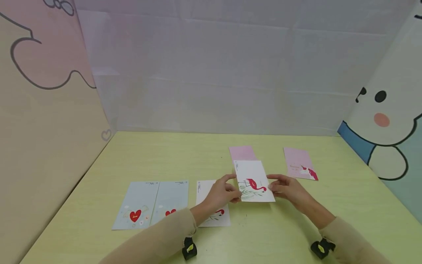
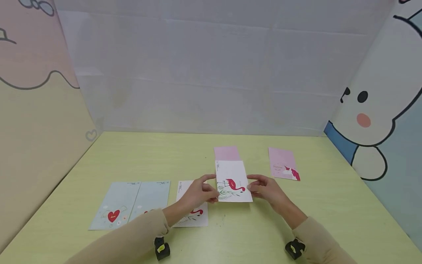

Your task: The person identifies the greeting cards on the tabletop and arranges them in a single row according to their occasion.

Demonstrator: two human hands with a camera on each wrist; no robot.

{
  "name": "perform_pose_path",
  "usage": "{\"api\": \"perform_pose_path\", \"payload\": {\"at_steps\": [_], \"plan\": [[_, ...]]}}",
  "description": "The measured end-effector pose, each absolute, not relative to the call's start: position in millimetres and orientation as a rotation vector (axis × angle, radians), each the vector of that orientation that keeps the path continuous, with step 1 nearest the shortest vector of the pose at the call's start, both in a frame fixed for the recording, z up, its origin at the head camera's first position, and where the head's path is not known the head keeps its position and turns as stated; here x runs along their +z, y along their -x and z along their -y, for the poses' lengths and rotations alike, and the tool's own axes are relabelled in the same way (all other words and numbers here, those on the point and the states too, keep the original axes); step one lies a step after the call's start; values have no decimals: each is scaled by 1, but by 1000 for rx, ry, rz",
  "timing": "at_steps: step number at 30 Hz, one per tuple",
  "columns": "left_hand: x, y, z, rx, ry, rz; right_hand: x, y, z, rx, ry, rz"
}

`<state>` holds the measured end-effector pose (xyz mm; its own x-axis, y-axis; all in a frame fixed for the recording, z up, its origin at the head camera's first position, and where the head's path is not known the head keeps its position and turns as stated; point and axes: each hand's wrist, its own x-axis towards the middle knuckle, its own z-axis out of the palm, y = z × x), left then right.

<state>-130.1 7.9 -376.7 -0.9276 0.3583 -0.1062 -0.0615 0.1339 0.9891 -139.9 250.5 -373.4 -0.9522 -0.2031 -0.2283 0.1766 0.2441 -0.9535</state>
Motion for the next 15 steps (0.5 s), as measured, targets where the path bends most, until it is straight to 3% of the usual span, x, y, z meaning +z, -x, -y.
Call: {"api": "perform_pose_path", "payload": {"at_steps": [15], "plan": [[-384,104,7,1619,-318,-2261,-374,119,-235,-1696,67,-2178]]}}
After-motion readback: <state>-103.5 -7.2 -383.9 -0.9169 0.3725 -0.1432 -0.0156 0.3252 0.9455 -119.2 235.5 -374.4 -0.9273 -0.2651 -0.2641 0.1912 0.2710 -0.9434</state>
